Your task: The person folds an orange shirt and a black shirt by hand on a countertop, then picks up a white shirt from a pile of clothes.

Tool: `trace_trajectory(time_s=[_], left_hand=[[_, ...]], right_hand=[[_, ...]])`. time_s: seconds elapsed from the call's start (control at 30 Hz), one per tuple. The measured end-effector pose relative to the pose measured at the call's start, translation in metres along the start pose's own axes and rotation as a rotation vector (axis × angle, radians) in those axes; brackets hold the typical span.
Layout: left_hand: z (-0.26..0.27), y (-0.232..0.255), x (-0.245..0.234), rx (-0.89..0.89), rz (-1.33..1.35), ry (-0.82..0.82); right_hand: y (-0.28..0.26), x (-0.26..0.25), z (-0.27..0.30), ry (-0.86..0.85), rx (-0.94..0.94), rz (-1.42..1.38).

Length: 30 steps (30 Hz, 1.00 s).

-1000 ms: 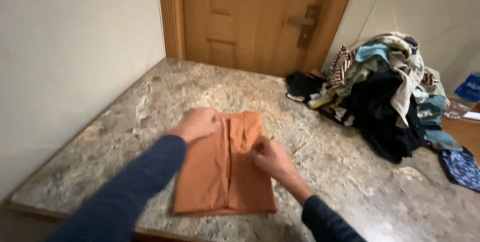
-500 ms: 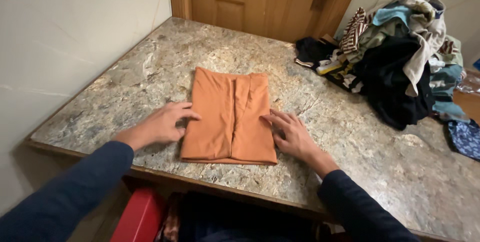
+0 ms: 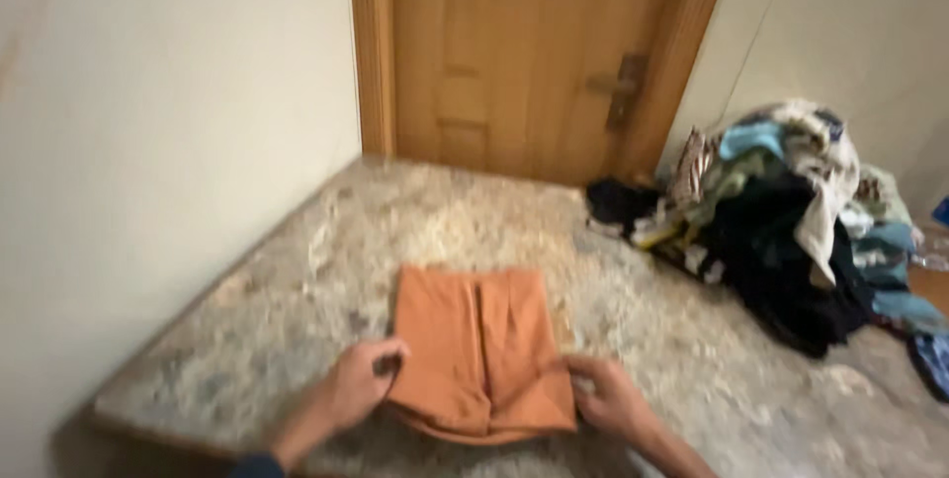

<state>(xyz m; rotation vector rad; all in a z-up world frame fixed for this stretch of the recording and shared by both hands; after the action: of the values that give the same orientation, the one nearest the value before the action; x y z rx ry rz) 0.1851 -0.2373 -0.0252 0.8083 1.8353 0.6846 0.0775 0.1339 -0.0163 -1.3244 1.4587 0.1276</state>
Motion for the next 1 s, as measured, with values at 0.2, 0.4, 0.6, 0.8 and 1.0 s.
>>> trace_trajectory(time_s=[0.2,0.4,0.6,0.8,1.0], left_hand=[[-0.028,-0.006,0.006,-0.293,0.469,-0.087],[-0.082,-0.016,0.018,-0.478,0.186,0.232],[-0.093,0.01,0.015,-0.765,-0.154,0.309],[-0.067,0.084,0.028,-0.159,-0.455,0.357],[-0.079,0.076,0.07,-0.093,-0.524,0.034]], right_hand=[[0.026,-0.004,-0.014,0.223,0.207,-0.562],[0.05,0.008,-0.061,0.362,0.553,-0.378],[0.059,0.016,-0.075,0.374,0.45,0.026],[-0.023,-0.003,-0.073,0.461,0.168,0.378],[-0.049,0.025,-0.1,0.237,-0.24,0.445]])
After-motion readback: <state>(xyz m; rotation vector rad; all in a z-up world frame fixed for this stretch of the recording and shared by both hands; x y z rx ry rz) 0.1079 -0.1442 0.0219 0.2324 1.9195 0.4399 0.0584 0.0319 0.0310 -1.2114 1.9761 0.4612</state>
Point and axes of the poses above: each hand's wrist, its own z-axis away from the middle knuckle, its own x-axis out of the palm, y = z × x, the point moved 2 cm from there along -z, towards the middle knuckle, and after that the axes turned 13 degrees about -x, right-handed, at the moved point
